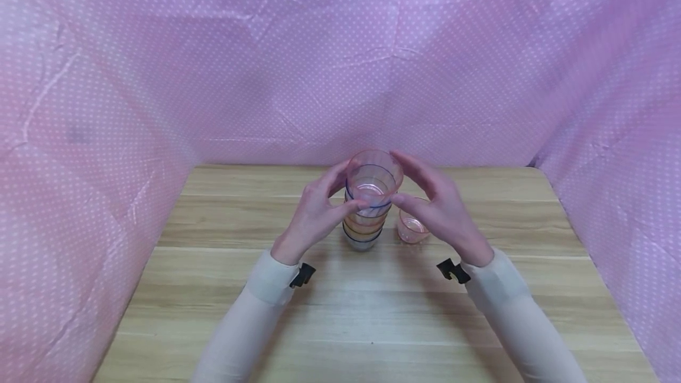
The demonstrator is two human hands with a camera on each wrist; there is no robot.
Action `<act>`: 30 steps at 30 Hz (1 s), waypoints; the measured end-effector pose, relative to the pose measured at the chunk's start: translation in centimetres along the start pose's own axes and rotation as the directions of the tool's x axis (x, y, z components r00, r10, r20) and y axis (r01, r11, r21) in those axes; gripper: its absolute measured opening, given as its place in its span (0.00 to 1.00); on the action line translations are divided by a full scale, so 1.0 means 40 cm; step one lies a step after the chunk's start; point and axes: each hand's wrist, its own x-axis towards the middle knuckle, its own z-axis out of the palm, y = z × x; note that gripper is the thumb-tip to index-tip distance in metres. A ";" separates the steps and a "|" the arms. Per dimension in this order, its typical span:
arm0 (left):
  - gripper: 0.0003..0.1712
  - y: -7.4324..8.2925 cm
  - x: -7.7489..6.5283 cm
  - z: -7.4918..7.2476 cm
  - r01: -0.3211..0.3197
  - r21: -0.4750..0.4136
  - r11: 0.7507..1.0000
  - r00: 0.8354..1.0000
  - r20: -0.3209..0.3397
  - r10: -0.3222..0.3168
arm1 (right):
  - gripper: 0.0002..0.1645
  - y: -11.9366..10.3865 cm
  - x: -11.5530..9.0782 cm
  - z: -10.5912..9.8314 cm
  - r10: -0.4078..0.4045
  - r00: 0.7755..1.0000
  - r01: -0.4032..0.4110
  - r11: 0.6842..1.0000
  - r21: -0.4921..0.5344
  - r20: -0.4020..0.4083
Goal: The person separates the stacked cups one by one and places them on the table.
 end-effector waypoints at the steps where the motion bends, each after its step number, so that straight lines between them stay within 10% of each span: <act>1: 0.44 0.000 0.000 0.000 0.000 -0.001 1.000 1.000 0.002 0.000 | 0.40 -0.001 0.003 0.001 0.014 1.000 -0.014 1.000 -0.002 0.008; 15: 0.44 0.000 -0.001 0.000 -0.011 -0.001 1.000 1.000 0.011 0.011 | 0.50 0.007 0.023 0.012 0.047 0.997 -0.049 0.998 0.035 0.059; 30: 0.50 -0.016 -0.021 -0.010 0.142 -0.028 0.989 0.987 0.082 -0.140 | 0.50 0.008 0.028 0.017 0.033 0.997 -0.038 0.997 0.068 0.065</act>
